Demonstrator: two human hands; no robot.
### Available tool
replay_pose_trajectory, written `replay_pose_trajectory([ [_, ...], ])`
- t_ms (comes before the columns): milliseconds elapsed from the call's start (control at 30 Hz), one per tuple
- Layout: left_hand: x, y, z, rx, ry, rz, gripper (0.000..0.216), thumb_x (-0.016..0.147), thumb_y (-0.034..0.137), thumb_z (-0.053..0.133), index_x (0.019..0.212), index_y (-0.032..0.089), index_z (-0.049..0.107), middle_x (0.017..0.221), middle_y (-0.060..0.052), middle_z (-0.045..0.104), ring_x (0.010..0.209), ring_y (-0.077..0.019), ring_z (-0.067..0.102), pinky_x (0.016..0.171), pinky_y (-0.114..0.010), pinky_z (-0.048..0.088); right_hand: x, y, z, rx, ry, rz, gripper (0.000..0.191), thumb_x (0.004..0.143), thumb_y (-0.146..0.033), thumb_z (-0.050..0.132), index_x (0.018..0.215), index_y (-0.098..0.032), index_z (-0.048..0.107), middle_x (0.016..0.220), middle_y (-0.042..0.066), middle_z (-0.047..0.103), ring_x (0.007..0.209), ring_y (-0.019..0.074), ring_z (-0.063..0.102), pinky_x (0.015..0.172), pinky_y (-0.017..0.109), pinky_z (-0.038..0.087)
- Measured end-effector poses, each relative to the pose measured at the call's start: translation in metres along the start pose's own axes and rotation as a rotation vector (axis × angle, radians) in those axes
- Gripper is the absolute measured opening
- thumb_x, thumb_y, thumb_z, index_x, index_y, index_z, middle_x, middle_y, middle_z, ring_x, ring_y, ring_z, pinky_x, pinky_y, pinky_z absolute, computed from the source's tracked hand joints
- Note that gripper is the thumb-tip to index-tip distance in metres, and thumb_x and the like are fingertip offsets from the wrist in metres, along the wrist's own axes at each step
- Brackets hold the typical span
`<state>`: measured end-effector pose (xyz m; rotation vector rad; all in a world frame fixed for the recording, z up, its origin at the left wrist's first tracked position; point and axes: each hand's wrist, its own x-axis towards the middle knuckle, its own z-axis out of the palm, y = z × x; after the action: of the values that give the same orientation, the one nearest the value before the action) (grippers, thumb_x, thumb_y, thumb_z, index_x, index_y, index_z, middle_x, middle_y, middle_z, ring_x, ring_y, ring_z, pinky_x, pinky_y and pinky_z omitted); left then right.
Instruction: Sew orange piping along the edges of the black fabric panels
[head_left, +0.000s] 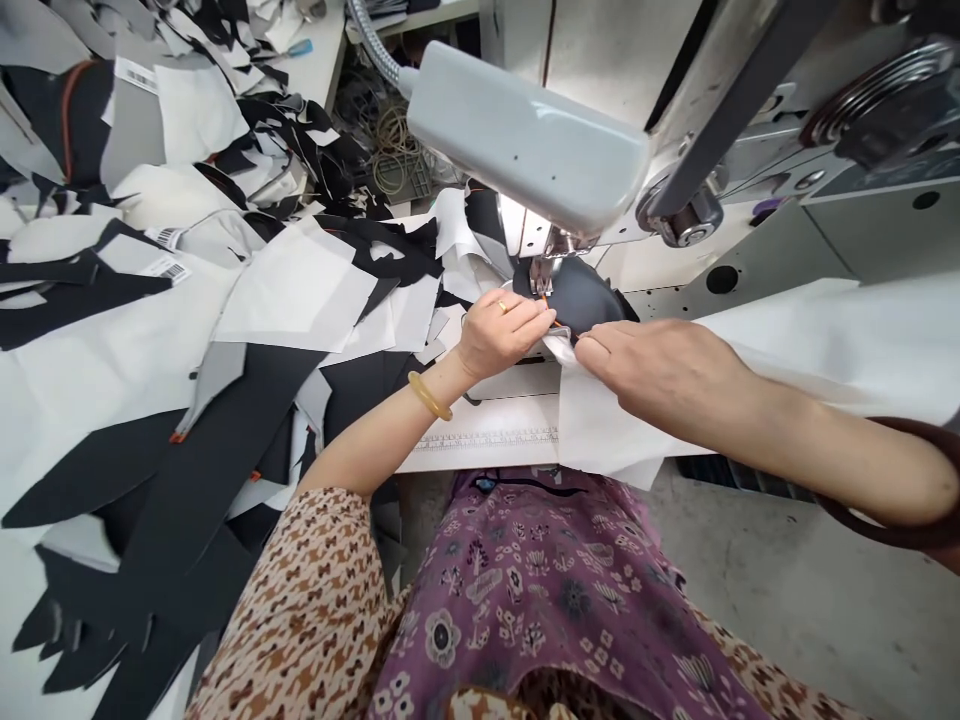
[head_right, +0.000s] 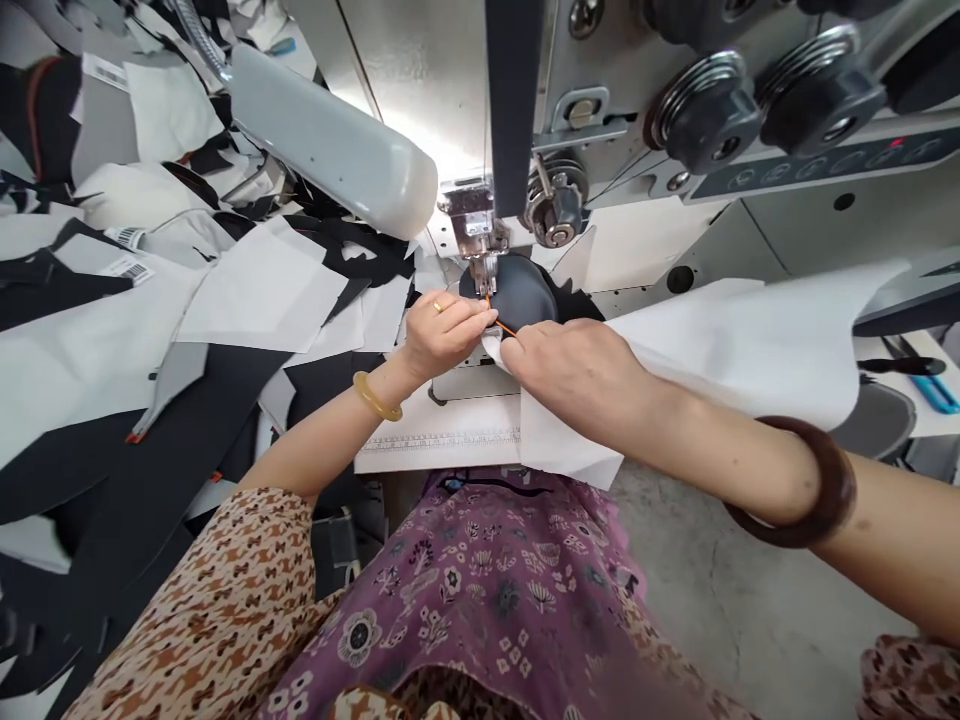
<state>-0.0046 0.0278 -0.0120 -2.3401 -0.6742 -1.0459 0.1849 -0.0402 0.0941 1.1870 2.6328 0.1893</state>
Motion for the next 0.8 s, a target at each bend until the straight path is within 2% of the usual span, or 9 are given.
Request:
replay_pose_trajectory([
  [67,-0.001,-0.003,0.004,-0.062,-0.050,-0.074,0.020,0.093,0.021,0.040,0.092,0.022,0.061,0.076,-0.001,0.067,0.067,-0.0118,0.057,0.062,-0.029,0.037,0.003,0.002,0.000,-0.015,0.017,0.018,0.024,0.080,-0.003,0.032,0.072,-0.014,0.051,0.063,0.003,0.050,0.052,0.0107,0.036,0.052,0.026,0.015],
  [167,0.001,-0.007,0.005,-0.195,-0.203,-0.164,0.027,0.095,0.030,0.034,0.092,0.022,0.060,0.079,-0.004,0.065,0.069,-0.0143,0.057,0.065,-0.032,0.040,0.008,0.005,-0.004,-0.027,0.014,0.050,0.023,0.080,-0.005,0.033,0.075,-0.015,0.053,0.061,0.003,0.049,0.052,0.0108,0.035,0.054,0.026,0.017],
  [267,0.008,-0.011,0.003,-0.270,-0.315,-0.178,0.033,0.094,0.039,0.034,0.082,0.020,0.058,0.075,-0.006,0.060,0.073,-0.0184,0.056,0.067,-0.035,0.042,0.015,0.009,-0.015,-0.026,-0.027,0.101,0.019,0.077,-0.007,0.037,0.077,-0.016,0.054,0.057,0.002,0.045,0.051,0.0100,0.033,0.055,0.025,0.018],
  [367,0.017,-0.019,-0.003,-0.303,-0.369,-0.144,0.033,0.093,0.040,0.036,0.072,0.020,0.052,0.073,-0.007,0.055,0.076,-0.0202,0.055,0.069,-0.036,0.042,0.022,0.015,-0.028,-0.033,-0.040,0.140,0.010,0.069,-0.010,0.046,0.074,-0.015,0.053,0.054,0.001,0.040,0.052,0.0081,0.034,0.056,0.024,0.020],
  [500,0.023,-0.028,-0.006,-0.307,-0.391,-0.074,0.023,0.090,0.031,0.041,0.071,0.019,0.050,0.075,-0.006,0.055,0.075,-0.0188,0.055,0.068,-0.034,0.042,0.029,0.022,-0.039,-0.043,-0.025,0.128,0.007,0.068,-0.012,0.046,0.073,-0.012,0.051,0.057,0.000,0.041,0.055,0.0064,0.037,0.057,0.024,0.022],
  [600,0.021,-0.026,0.000,-0.261,-0.366,-0.044,0.017,0.085,0.023,0.043,0.070,0.019,0.050,0.075,-0.005,0.054,0.075,-0.0190,0.054,0.066,-0.033,0.041,0.029,0.019,-0.044,-0.047,-0.001,0.108,0.006,0.069,-0.013,0.046,0.072,-0.012,0.051,0.057,0.000,0.042,0.055,0.0062,0.035,0.056,0.024,0.021],
  [667,0.018,-0.021,0.006,-0.224,-0.318,-0.090,0.014,0.082,0.021,0.044,0.071,0.019,0.051,0.075,-0.006,0.054,0.075,-0.0193,0.053,0.065,-0.033,0.040,0.027,0.009,-0.045,-0.037,0.019,0.088,0.008,0.072,-0.012,0.044,0.071,-0.014,0.052,0.056,0.001,0.044,0.054,0.0079,0.036,0.054,0.025,0.020],
  [733,0.017,-0.017,0.007,-0.207,-0.278,-0.161,0.013,0.082,0.021,0.044,0.074,0.019,0.053,0.077,-0.006,0.055,0.075,-0.0197,0.052,0.063,-0.033,0.039,0.026,-0.009,-0.041,-0.024,-0.003,0.056,0.019,0.077,-0.008,0.036,0.075,-0.014,0.054,0.062,0.005,0.050,0.057,0.0114,0.041,0.053,0.025,0.020],
  [800,0.017,-0.016,0.003,-0.208,-0.294,-0.160,0.017,0.084,0.020,0.040,0.078,0.020,0.056,0.079,-0.006,0.056,0.076,-0.0193,0.052,0.062,-0.033,0.038,0.025,-0.029,-0.033,-0.018,-0.053,0.037,0.031,0.079,-0.002,0.026,0.081,-0.012,0.055,0.072,0.009,0.056,0.065,0.0149,0.048,0.052,0.026,0.020],
])
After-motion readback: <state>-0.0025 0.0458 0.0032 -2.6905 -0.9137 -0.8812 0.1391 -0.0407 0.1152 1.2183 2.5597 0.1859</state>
